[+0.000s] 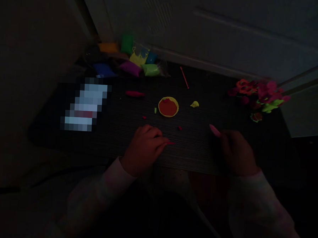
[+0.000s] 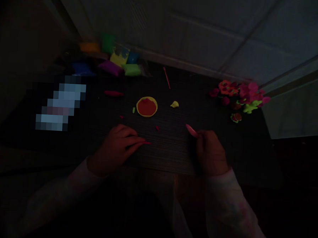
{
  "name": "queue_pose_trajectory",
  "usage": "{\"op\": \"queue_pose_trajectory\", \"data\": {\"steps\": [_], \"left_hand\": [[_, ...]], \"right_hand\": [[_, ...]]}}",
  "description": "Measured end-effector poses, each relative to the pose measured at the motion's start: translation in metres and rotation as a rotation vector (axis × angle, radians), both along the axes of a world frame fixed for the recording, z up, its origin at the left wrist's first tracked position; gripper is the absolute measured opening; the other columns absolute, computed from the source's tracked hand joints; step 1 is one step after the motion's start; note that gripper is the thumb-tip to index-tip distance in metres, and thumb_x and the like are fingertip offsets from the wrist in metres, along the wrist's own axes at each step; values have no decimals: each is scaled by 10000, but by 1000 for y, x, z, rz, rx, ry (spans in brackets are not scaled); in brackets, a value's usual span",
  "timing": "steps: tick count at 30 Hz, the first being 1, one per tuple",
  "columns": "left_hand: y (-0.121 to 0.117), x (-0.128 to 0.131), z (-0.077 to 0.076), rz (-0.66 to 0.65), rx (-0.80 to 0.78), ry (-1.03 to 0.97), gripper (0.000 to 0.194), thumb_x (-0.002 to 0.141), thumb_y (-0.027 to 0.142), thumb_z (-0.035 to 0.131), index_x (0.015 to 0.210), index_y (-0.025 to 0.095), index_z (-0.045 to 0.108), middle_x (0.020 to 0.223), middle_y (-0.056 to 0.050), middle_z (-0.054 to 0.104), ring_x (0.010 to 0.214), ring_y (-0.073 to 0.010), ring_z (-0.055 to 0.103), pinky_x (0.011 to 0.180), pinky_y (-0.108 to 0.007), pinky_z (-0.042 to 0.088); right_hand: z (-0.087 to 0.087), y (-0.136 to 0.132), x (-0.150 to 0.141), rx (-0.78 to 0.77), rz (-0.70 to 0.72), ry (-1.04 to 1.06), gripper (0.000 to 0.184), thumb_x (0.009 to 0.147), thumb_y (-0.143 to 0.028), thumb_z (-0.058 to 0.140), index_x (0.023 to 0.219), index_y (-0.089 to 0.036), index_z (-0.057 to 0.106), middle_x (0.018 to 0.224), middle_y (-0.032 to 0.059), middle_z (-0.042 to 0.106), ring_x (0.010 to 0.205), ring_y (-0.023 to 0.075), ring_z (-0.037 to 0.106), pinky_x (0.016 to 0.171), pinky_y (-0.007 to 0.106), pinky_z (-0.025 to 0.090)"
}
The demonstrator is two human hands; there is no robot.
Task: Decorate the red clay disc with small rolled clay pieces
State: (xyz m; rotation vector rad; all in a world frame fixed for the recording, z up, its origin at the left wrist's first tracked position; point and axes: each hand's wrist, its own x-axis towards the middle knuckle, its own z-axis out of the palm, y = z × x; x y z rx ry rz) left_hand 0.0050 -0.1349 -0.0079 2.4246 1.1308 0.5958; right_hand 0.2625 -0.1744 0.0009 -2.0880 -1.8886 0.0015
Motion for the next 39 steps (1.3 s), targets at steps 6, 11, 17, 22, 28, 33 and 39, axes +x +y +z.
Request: {"op": "queue_pose_trajectory", "data": {"steps": [6, 11, 17, 22, 28, 33, 39], "left_hand": [[1, -6, 2, 18, 34, -68, 230, 799, 168, 478, 994, 164, 599, 824, -39, 572, 792, -157, 478, 713, -313, 414], [-4, -11, 5, 32, 72, -106, 242, 776, 98, 467, 955, 156, 619, 807, -42, 554, 772, -151, 475, 691, -297, 416], [-5, -9, 2, 49, 77, -96, 210, 788, 155, 483, 949, 166, 618, 810, -40, 558, 770, -149, 481, 696, -303, 419], [-3, -5, 2, 93, 31, -121, 171, 790, 240, 511, 892, 172, 630, 805, -34, 600, 779, -156, 503, 715, -319, 412], [-3, 0, 19, 98, -225, -127, 119, 774, 264, 528, 744, 204, 627, 713, 27, 632, 738, -149, 547, 701, -322, 401], [-10, -3, 44, 170, -471, -217, 140, 782, 263, 511, 719, 205, 622, 656, 58, 620, 581, -86, 549, 520, -202, 410], [-18, -10, 58, 220, -439, -273, 154, 794, 275, 491, 719, 206, 606, 607, 60, 591, 480, -72, 493, 424, -192, 370]], "right_hand": [[9, 4, -51, -147, 385, 237, 121, 824, -211, 392, 837, -186, 510, 769, 34, 567, 703, 135, 543, 622, 261, 423], [6, 13, -71, -153, 441, 162, 120, 821, -212, 407, 809, -178, 523, 763, 43, 579, 712, 158, 532, 650, 290, 388], [6, 12, -76, -181, 420, 157, 150, 824, -208, 391, 792, -167, 532, 739, 34, 582, 700, 159, 518, 660, 298, 341], [8, 14, -78, -200, 419, 163, 157, 827, -224, 389, 791, -169, 531, 734, 31, 585, 700, 166, 514, 663, 310, 326], [22, 9, -74, -323, 472, 449, 137, 838, -232, 383, 820, -192, 513, 760, 4, 590, 684, 120, 519, 660, 268, 372], [44, -2, -70, -570, 350, 915, 128, 831, -264, 410, 843, -213, 527, 675, -28, 510, 577, 77, 459, 512, 199, 356], [51, -8, -61, -934, 142, 1484, 185, 824, -349, 430, 789, -199, 532, 519, -67, 381, 432, 33, 300, 374, 161, 194]]}}
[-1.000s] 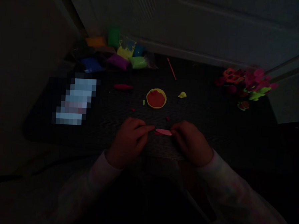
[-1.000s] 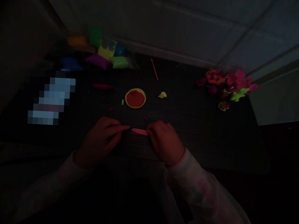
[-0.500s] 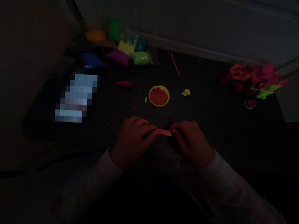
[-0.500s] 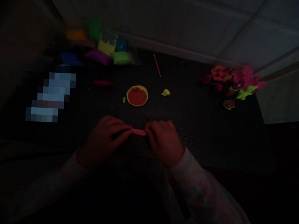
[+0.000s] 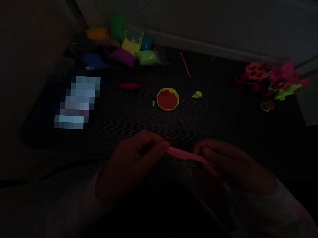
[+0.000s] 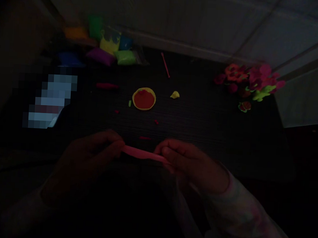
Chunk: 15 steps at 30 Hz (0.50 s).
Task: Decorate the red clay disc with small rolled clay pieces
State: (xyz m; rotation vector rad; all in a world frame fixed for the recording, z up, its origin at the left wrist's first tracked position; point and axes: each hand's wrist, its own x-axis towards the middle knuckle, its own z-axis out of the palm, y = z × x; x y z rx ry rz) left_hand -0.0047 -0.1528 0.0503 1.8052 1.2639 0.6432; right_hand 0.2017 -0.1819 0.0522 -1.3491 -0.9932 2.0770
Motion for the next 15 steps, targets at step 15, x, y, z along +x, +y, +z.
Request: {"op": "queue_pose_trajectory", "data": {"steps": [15], "left_hand": [[13, -1, -43, -118, 417, 94, 98, 765, 170, 543, 811, 132, 621, 769, -24, 642, 745, -120, 558, 709, -247, 438]], "right_hand": [[-20, 33, 17, -32, 305, -352, 185, 809, -333, 423, 731, -170, 462, 565, -68, 402, 451, 26, 342, 416, 160, 261]]}}
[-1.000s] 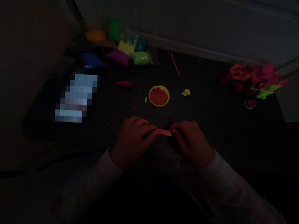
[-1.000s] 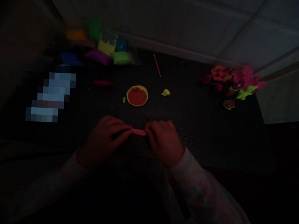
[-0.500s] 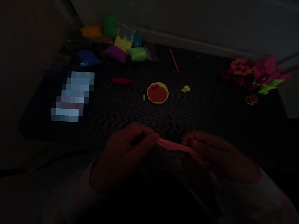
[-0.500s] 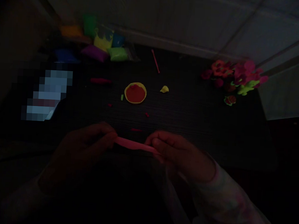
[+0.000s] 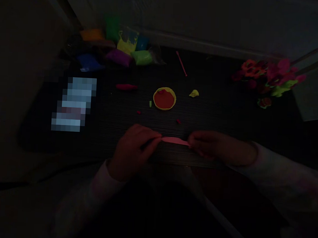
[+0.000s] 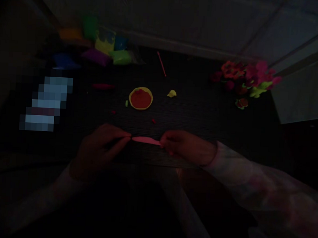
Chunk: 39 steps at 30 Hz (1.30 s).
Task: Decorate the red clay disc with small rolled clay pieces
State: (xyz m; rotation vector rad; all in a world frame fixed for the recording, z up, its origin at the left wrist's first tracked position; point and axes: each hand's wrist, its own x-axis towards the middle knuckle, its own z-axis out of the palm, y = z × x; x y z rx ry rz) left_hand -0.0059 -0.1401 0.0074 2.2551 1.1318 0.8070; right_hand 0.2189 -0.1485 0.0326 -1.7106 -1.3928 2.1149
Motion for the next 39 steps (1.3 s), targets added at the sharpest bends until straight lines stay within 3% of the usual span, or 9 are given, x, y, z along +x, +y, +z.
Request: {"op": "queue_pose_trajectory", "data": {"steps": [14, 24, 35, 39], "left_hand": [[1, -2, -9, 20, 63, 11, 148, 783, 141, 498, 858, 113, 623, 776, -46, 619, 742, -131, 528, 694, -269, 426], [-2, 2, -14, -99, 216, 287, 274, 758, 183, 498, 1005, 235, 604, 826, -36, 597, 766, -201, 442, 630, -345, 362], [-7, 5, -8, -114, 366, 423, 224, 772, 210, 484, 958, 198, 609, 782, -25, 610, 737, -211, 452, 600, -350, 344], [-9, 5, -6, -148, 373, 460, 241, 778, 205, 472, 984, 175, 595, 809, -38, 612, 740, -216, 461, 589, -350, 337]], "right_hand": [[5, 10, -6, -25, 100, -153, 168, 784, -332, 405, 716, -185, 450, 532, -68, 418, 416, 35, 376, 404, 166, 309], [9, 13, -16, -16, 142, -321, 191, 808, -311, 374, 696, -181, 457, 498, -74, 417, 380, 32, 378, 384, 165, 319], [9, 20, -21, 32, 327, -534, 274, 807, -388, 358, 632, -193, 435, 488, -45, 465, 382, 59, 440, 361, 180, 342], [7, 19, -21, 121, 379, -578, 283, 801, -419, 364, 646, -202, 459, 495, -33, 497, 413, 74, 474, 398, 199, 334]]}}
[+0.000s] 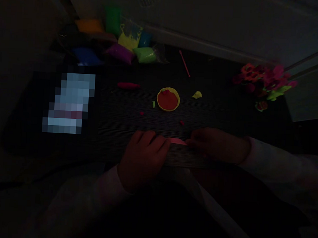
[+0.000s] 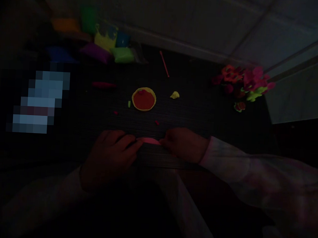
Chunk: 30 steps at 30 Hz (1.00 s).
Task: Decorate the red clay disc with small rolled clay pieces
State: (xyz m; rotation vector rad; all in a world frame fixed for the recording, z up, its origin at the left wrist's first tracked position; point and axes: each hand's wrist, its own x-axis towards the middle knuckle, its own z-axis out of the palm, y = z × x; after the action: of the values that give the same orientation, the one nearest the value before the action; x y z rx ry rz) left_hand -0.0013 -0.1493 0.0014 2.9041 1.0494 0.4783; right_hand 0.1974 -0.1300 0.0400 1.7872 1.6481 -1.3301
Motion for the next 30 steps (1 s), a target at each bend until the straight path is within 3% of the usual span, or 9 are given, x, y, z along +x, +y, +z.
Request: {"op": "queue_pose_trajectory", "data": {"steps": [8, 13, 18, 23, 27, 30], "left_hand": [[-4, 1, -1, 11, -54, 5, 256, 786, 201, 468, 1012, 161, 579, 822, -53, 610, 766, -224, 465, 594, -352, 338], [-3, -1, -5, 29, -134, -90, 278, 775, 188, 469, 1029, 172, 579, 848, -54, 602, 784, -219, 469, 631, -354, 381], [5, -14, 0, 216, -384, -461, 279, 805, 176, 440, 1058, 137, 551, 895, -63, 567, 835, -164, 505, 730, -318, 425], [6, -21, 7, 336, -529, -600, 195, 815, 188, 448, 935, 156, 599, 856, -34, 587, 807, -132, 546, 703, -273, 441], [6, -18, 6, 318, -448, -579, 156, 801, 180, 473, 866, 165, 614, 818, -28, 600, 797, -137, 546, 713, -286, 441], [6, -15, 4, 297, -390, -529, 155, 796, 176, 475, 864, 162, 614, 811, -35, 595, 794, -146, 538, 716, -301, 440]], "right_hand": [[0, 2, -1, 58, 59, -19, 277, 796, -404, 379, 624, -207, 469, 510, -23, 520, 453, 90, 477, 455, 228, 320], [0, -5, 3, 97, 0, 71, 276, 801, -422, 367, 655, -204, 453, 544, -29, 490, 490, 95, 455, 469, 227, 331], [6, -26, 10, 417, -80, 200, 293, 829, -443, 305, 747, -213, 466, 661, -16, 501, 605, 115, 471, 554, 242, 374], [14, -47, 8, 775, -48, 148, 244, 842, -350, 301, 916, -215, 490, 842, 59, 573, 773, 177, 528, 687, 304, 386], [10, -49, 6, 683, -24, 73, 283, 853, -378, 273, 775, -215, 491, 711, 25, 561, 661, 149, 518, 620, 275, 369], [4, -42, 3, 639, 122, -15, 342, 870, -379, 236, 684, -212, 469, 619, -8, 529, 591, 122, 499, 603, 254, 340]]}}
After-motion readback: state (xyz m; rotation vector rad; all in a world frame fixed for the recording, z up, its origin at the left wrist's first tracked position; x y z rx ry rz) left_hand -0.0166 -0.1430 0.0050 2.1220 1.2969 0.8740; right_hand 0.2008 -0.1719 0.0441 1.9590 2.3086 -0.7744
